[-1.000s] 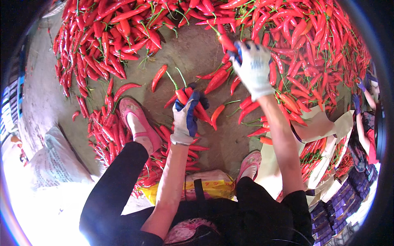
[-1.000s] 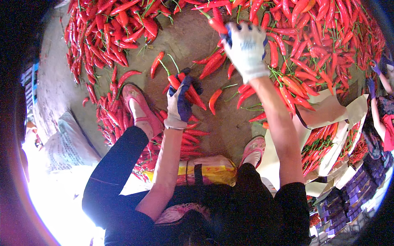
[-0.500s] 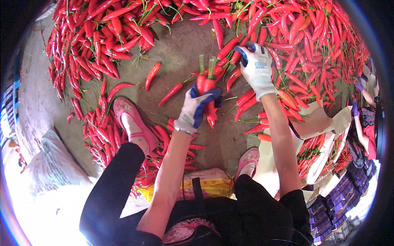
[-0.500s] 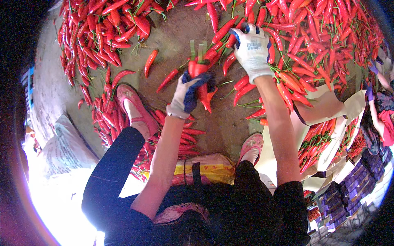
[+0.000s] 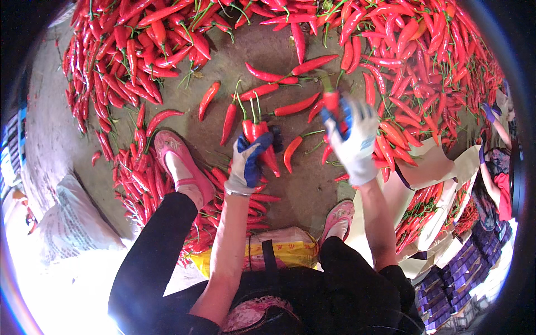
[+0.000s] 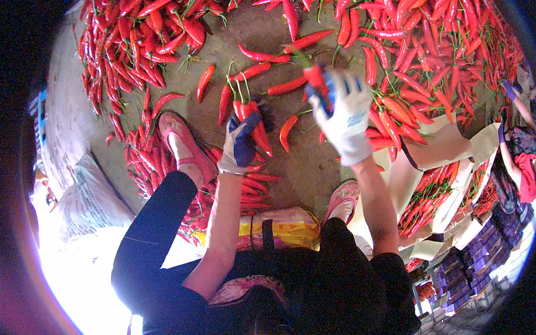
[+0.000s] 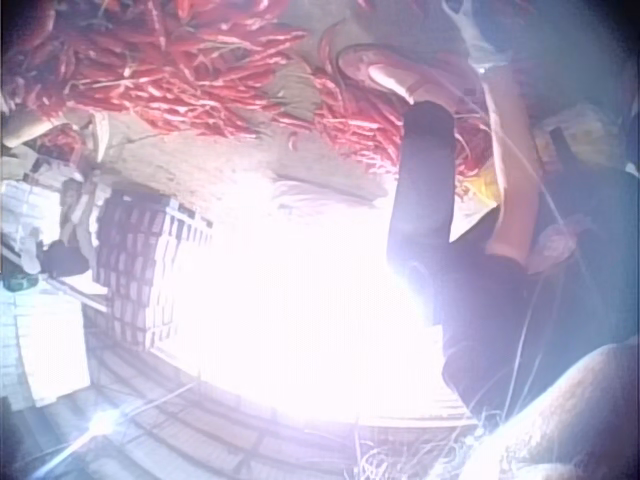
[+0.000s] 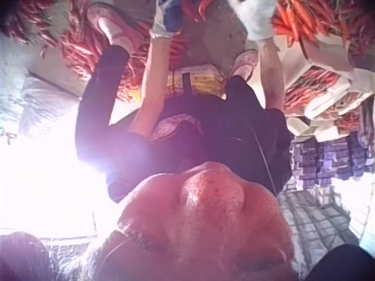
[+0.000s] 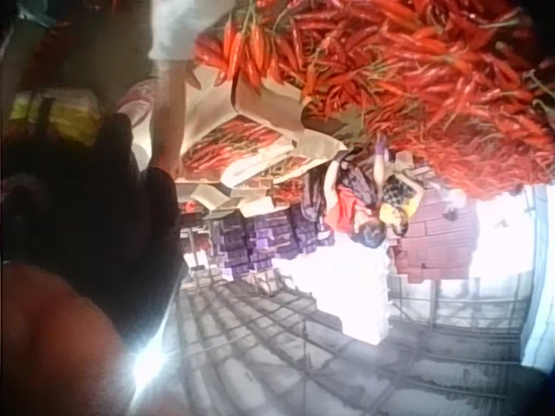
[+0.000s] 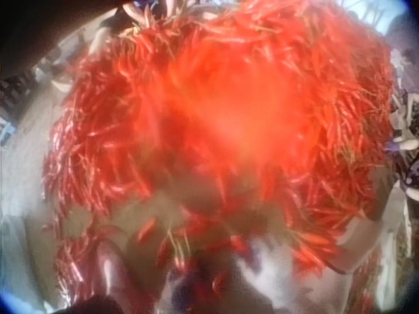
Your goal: The person picks red chilis from a pile on the floor, gathers several chilis together by their stems, and places the bunch into a cardboard box.
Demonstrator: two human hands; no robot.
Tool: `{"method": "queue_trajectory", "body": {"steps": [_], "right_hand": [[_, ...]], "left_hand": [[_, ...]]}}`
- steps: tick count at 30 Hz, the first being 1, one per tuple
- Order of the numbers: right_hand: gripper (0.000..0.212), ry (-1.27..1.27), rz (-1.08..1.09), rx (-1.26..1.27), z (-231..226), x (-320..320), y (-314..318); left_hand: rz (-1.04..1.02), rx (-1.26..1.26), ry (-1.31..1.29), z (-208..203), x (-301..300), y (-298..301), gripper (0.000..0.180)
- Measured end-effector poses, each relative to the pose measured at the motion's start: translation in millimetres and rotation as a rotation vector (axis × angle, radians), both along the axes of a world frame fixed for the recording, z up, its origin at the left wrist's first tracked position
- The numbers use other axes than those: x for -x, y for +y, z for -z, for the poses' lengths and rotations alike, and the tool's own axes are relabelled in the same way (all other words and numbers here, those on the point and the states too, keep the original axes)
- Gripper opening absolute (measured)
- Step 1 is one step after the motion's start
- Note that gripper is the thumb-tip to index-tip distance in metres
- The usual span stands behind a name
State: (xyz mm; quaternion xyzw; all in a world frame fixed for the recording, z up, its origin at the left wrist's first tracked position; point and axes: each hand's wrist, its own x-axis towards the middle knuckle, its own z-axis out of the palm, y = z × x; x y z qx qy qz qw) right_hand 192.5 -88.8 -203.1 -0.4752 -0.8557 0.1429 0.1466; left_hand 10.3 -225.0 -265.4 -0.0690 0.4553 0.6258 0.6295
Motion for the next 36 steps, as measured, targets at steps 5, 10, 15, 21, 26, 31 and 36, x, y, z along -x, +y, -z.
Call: {"method": "queue_trajectory", "body": {"steps": [5,10,15,21,26,31,36], "right_hand": [[0.053,-0.256,-0.115,0.378,-0.1,30.8,-55.4],[0.037,0.183,-0.136,0.616,10.9,27.7,-31.7],[0.040,-0.218,-0.040,-0.038,40.6,47.6,52.2],[0.042,-0.391,-0.188,-0.166,61.9,41.0,77.6],[0.039,-0.104,-0.048,-0.033,53.3,33.0,52.3],[0.039,0.004,-0.172,0.329,39.1,42.1,2.3],[0.042,-0.047,-0.143,0.170,39.8,65.7,-4.1]], "left_hand": [[0.125,0.030,-0.008,3.8,-21.2,-4.9,0.028],[-0.013,0.036,-0.137,23.4,-14.6,-14.1,0.022],[-0.031,-0.007,-0.231,12.3,-2.8,-10.1,0.030],[-0.029,-0.039,-0.207,12.9,3.6,-12.6,0.032],[-0.026,-0.016,-0.142,13.6,10.3,-15.2,0.039],[-0.115,-0.160,-0.195,-0.6,24.3,-20.6,0.057],[-0.201,-0.357,-0.203,-7.9,49.4,-20.6,0.064]]}}
